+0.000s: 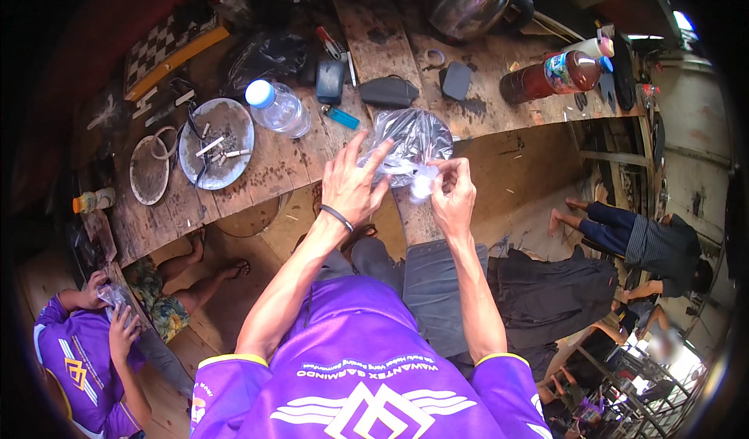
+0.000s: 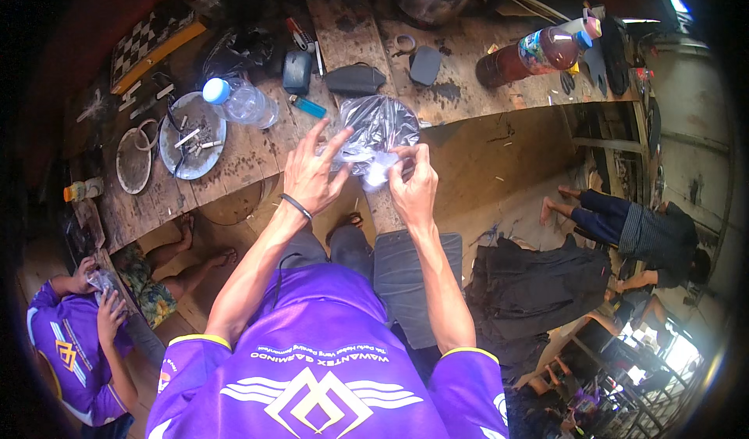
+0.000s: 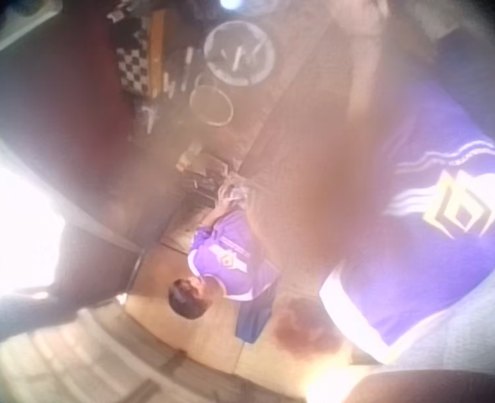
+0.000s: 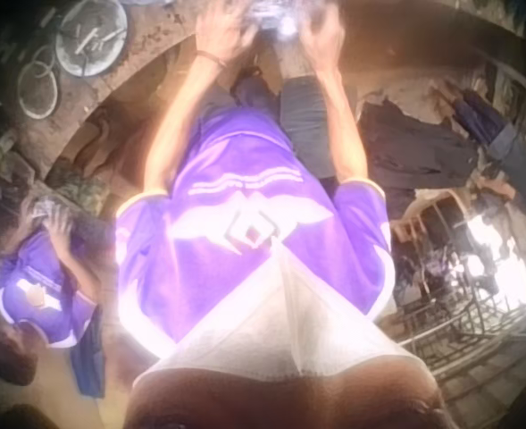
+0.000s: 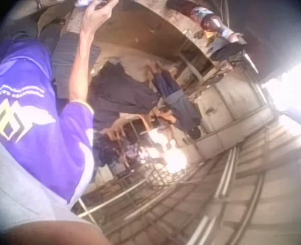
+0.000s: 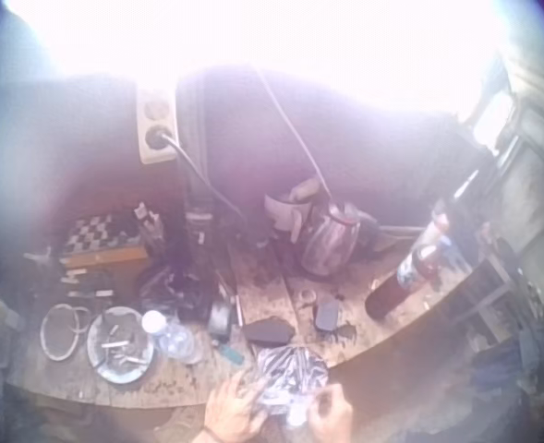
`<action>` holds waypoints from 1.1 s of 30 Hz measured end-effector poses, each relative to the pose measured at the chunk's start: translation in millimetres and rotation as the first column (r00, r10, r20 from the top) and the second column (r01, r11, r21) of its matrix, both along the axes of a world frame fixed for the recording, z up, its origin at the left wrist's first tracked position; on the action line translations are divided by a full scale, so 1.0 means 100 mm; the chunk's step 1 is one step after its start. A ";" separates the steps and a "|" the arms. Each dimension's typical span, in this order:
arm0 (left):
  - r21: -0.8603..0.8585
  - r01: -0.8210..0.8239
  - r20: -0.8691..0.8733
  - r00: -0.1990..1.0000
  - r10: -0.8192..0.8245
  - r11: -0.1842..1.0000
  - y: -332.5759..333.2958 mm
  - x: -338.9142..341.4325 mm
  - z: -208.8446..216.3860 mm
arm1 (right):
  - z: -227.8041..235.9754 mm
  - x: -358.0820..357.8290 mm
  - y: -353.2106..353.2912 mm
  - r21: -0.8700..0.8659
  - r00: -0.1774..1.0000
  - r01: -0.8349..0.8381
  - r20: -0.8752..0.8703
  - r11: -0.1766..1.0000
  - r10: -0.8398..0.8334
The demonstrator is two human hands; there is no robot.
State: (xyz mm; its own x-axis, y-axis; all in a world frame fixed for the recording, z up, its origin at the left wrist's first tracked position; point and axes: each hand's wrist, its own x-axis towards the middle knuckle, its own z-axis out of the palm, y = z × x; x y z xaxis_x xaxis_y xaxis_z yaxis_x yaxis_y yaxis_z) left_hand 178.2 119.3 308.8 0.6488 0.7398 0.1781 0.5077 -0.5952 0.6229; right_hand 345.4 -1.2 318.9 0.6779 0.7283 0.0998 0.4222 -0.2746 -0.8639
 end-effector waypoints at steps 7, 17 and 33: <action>-0.071 0.010 0.249 0.968 0.008 0.997 0.12 -0.03 0.08 | 0.27 0.10 0.00 -0.201 0.982 -0.123 0.114 0.972 0.148; -0.186 0.095 0.394 0.919 -0.014 0.978 0.23 0.07 0.34 | 0.57 -0.10 0.15 -0.011 0.918 0.008 0.397 1.000 -0.003; -0.088 0.038 0.303 0.953 -0.010 0.995 0.27 -0.21 0.27 | 0.77 -0.28 -0.01 -0.027 0.962 0.109 0.254 0.994 -0.099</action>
State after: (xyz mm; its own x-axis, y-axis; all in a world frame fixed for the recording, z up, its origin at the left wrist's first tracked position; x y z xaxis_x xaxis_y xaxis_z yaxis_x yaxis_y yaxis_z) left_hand 156.9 146.2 336.2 0.5931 0.7470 0.3005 0.2735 -0.5379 0.7974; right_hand 316.9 -2.4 396.0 0.7068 0.6622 0.2489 0.5921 -0.3612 -0.7204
